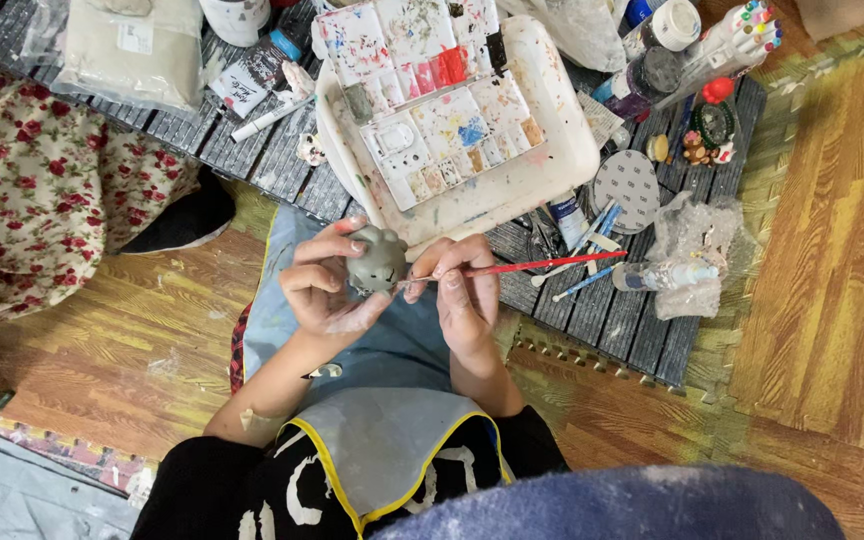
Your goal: The person paints a small grey clay figurine using a red-handled brush. They repeatedly dip the brush into a paint palette and apply paint to the figurine's face, rotating it to reach different areas.
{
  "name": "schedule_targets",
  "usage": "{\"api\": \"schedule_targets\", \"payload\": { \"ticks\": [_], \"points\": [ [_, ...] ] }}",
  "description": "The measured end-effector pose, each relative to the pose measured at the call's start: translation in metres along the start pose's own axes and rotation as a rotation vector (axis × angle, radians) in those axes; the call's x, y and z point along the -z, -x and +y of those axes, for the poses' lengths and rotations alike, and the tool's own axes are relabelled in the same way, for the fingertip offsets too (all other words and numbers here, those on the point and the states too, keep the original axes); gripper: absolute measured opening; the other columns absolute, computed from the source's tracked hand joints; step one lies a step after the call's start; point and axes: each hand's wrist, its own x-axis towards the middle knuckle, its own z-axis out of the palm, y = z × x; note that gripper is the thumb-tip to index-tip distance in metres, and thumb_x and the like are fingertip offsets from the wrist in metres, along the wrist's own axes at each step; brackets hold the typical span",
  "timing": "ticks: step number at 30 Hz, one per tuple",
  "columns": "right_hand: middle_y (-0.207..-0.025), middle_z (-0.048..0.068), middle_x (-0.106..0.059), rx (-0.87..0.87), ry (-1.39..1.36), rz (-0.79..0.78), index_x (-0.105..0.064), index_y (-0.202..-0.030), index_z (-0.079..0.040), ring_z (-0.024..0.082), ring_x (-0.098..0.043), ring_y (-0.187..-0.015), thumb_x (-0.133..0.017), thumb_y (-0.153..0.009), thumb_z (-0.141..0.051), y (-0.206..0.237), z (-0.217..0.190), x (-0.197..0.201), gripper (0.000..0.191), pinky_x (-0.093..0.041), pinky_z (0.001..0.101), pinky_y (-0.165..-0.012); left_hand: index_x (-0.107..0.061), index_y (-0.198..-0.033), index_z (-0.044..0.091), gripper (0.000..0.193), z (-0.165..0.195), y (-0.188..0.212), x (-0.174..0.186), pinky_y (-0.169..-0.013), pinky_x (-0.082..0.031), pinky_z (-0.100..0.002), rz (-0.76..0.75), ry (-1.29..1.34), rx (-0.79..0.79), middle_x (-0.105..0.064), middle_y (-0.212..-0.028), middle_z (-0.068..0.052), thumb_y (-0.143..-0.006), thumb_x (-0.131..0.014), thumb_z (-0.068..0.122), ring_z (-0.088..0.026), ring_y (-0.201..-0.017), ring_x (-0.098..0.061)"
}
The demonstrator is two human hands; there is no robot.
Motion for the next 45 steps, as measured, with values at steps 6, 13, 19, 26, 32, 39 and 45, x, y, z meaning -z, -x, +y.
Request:
{"api": "schedule_targets", "payload": {
  "ticks": [6,13,19,26,32,39,45],
  "points": [
    [-0.095,0.015,-0.059,-0.002,0.001,0.003,-0.045,-0.112,-0.005,0.018,-0.056,-0.080,-0.051,-0.112,-0.020,0.000,0.000,-0.001,0.016,-0.053,0.0320,-0.073,-0.035,-0.110,0.014,0.059,0.001,0.001,0.001,-0.120,-0.044,-0.055,-0.017,0.012,-0.008,-0.054,-0.126,-0.013,-0.082,-0.087,0.008,-0.035,-0.136,-0.053],
    [-0.104,0.014,-0.058,0.027,-0.109,0.293,-0.043,-0.113,-0.005,0.019,-0.062,-0.073,-0.045,-0.113,-0.017,-0.010,0.002,0.001,0.012,-0.054,0.0311,-0.058,-0.033,-0.112,0.014,0.064,0.003,-0.004,-0.001,-0.118,-0.044,-0.050,0.000,-0.024,0.012,-0.053,-0.127,-0.011,-0.081,-0.089,0.012,-0.030,-0.134,-0.057],
    [-0.102,0.012,-0.059,0.078,0.059,0.372,-0.046,-0.114,-0.005,0.016,-0.058,-0.075,-0.048,-0.113,-0.015,-0.014,0.005,0.026,0.010,-0.051,0.0297,-0.062,-0.032,-0.119,0.016,0.071,0.012,-0.016,0.012,-0.123,-0.043,-0.052,0.090,-0.063,0.119,-0.053,-0.133,-0.010,-0.081,-0.092,0.010,-0.028,-0.132,-0.057],
    [-0.091,0.010,-0.062,-0.017,0.394,0.212,-0.051,-0.111,-0.001,0.011,-0.052,-0.068,-0.052,-0.112,-0.008,-0.055,0.014,0.079,0.007,-0.042,0.0259,-0.062,-0.034,-0.127,0.017,0.066,0.017,-0.033,0.061,-0.124,-0.043,-0.048,0.190,-0.167,0.149,-0.054,-0.138,-0.011,-0.089,-0.088,0.010,-0.027,-0.135,-0.055],
    [-0.091,0.004,-0.068,-0.297,0.429,0.039,-0.054,-0.114,-0.008,0.005,-0.052,-0.063,-0.052,-0.110,-0.013,-0.126,0.026,0.091,0.007,-0.042,0.0210,-0.056,-0.034,-0.127,0.015,0.059,0.031,-0.033,0.084,-0.126,-0.038,-0.044,0.249,-0.150,0.254,-0.052,-0.141,-0.011,-0.098,-0.084,0.001,-0.031,-0.140,-0.051],
    [-0.084,0.002,-0.073,-0.143,0.931,-0.333,-0.060,-0.104,-0.006,0.008,-0.066,-0.069,-0.069,-0.101,-0.016,-0.185,0.048,0.066,0.014,-0.052,0.0264,-0.063,-0.035,-0.131,0.017,0.063,0.031,-0.032,0.084,-0.123,-0.048,-0.047,0.248,-0.051,0.289,-0.050,-0.141,-0.012,-0.095,-0.083,-0.002,-0.035,-0.144,-0.051],
    [-0.084,0.005,-0.072,-0.083,1.084,-0.382,-0.061,-0.103,-0.008,0.016,-0.071,-0.069,-0.071,-0.099,-0.020,-0.200,0.070,0.053,0.016,-0.053,0.0321,-0.063,-0.035,-0.131,0.016,0.062,0.031,-0.033,0.084,-0.121,-0.051,-0.047,0.262,-0.020,0.300,-0.050,-0.141,-0.012,-0.095,-0.082,-0.003,-0.035,-0.142,-0.051]
  ]
}}
